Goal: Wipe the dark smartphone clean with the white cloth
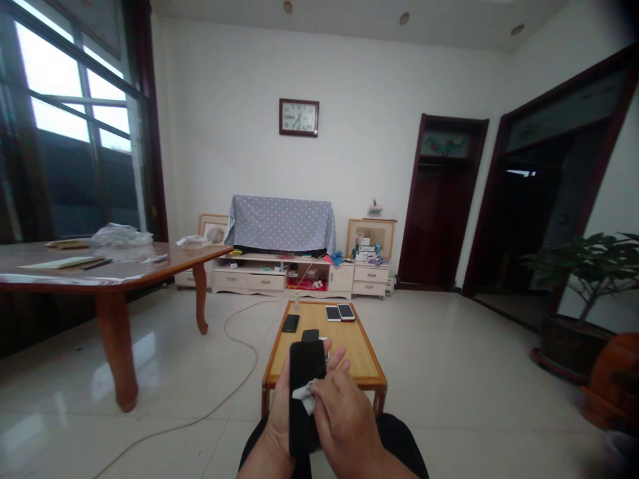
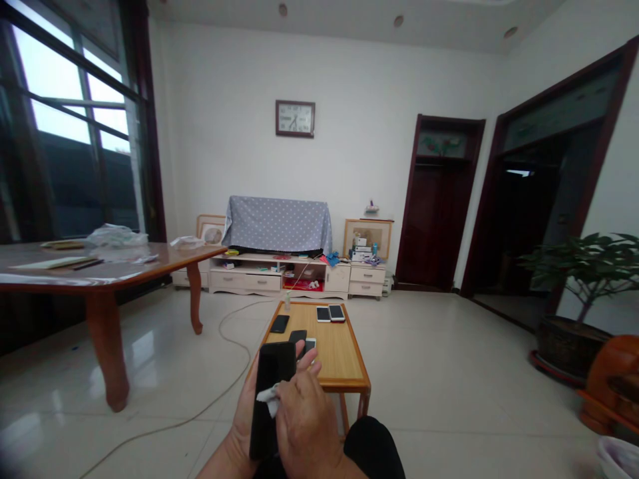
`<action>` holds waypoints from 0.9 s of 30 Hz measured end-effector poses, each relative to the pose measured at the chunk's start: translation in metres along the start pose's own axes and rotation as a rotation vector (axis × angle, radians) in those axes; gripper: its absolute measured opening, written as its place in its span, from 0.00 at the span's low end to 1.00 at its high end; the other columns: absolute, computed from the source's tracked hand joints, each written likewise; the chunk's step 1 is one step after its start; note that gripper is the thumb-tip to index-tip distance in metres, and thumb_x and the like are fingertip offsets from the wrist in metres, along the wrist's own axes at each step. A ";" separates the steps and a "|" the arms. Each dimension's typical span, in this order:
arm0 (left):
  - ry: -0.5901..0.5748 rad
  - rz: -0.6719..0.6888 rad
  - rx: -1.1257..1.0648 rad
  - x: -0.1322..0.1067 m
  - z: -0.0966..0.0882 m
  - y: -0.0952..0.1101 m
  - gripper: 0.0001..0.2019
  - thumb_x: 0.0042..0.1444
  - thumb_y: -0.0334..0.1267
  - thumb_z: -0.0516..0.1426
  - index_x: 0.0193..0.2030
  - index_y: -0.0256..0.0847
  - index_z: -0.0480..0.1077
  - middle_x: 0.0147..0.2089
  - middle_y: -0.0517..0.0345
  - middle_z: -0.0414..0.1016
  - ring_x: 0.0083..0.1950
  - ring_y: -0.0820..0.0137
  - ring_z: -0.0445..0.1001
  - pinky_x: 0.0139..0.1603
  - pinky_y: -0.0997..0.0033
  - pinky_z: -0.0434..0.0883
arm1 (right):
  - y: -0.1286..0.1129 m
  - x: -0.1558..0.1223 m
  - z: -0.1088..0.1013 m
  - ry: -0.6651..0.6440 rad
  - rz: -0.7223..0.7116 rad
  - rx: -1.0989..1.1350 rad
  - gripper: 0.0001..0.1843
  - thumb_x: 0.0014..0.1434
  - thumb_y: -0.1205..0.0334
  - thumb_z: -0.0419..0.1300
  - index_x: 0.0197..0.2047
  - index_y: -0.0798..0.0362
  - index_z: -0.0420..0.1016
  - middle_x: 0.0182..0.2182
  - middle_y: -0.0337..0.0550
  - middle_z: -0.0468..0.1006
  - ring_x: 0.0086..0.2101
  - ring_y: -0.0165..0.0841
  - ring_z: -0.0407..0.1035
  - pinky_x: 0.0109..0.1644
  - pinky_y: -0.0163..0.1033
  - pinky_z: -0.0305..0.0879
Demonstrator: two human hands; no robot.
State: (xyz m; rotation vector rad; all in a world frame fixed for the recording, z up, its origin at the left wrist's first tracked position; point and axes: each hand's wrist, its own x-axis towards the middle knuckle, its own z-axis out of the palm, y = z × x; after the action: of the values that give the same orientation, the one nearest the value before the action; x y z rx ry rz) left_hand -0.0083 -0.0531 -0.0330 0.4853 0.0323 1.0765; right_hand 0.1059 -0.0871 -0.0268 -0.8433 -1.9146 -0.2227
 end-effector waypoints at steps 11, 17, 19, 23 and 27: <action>-0.093 -0.041 -0.022 -0.009 -0.005 0.015 0.33 0.63 0.58 0.46 0.72 0.48 0.58 0.73 0.42 0.58 0.74 0.49 0.54 0.71 0.39 0.51 | -0.019 -0.004 0.022 -0.065 -0.139 0.047 0.13 0.61 0.74 0.54 0.44 0.49 0.74 0.36 0.45 0.78 0.36 0.39 0.73 0.42 0.42 0.70; -0.095 -0.033 -0.020 -0.011 -0.007 0.019 0.35 0.62 0.59 0.49 0.72 0.45 0.58 0.73 0.42 0.59 0.74 0.47 0.55 0.72 0.43 0.51 | -0.012 0.019 0.018 0.044 -0.140 0.069 0.18 0.59 0.78 0.51 0.46 0.50 0.73 0.42 0.48 0.79 0.42 0.41 0.74 0.50 0.47 0.70; -0.081 -0.040 -0.022 -0.014 -0.008 0.024 0.35 0.62 0.59 0.50 0.72 0.43 0.58 0.73 0.40 0.59 0.73 0.47 0.56 0.71 0.40 0.52 | -0.010 0.004 0.029 0.047 -0.249 0.051 0.18 0.57 0.76 0.55 0.48 0.48 0.73 0.42 0.48 0.80 0.41 0.42 0.75 0.48 0.47 0.71; -0.035 -0.051 -0.039 -0.018 -0.005 0.029 0.27 0.63 0.52 0.56 0.66 0.43 0.63 0.69 0.45 0.64 0.66 0.53 0.65 0.65 0.39 0.63 | -0.014 -0.014 0.043 0.072 -0.331 0.045 0.15 0.58 0.71 0.60 0.47 0.46 0.74 0.39 0.44 0.82 0.34 0.41 0.75 0.41 0.46 0.71; 0.024 -0.033 -0.062 -0.019 0.001 0.029 0.19 0.64 0.46 0.58 0.59 0.43 0.68 0.61 0.48 0.70 0.57 0.60 0.73 0.55 0.50 0.73 | -0.018 0.019 0.021 0.029 -0.170 0.018 0.12 0.62 0.72 0.54 0.44 0.47 0.74 0.38 0.46 0.81 0.39 0.43 0.73 0.47 0.50 0.69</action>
State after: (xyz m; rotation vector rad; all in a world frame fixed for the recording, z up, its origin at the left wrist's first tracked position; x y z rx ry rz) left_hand -0.0413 -0.0588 -0.0246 0.4147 0.0276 1.0475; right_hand 0.0739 -0.0813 -0.0171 -0.6616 -1.9594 -0.3181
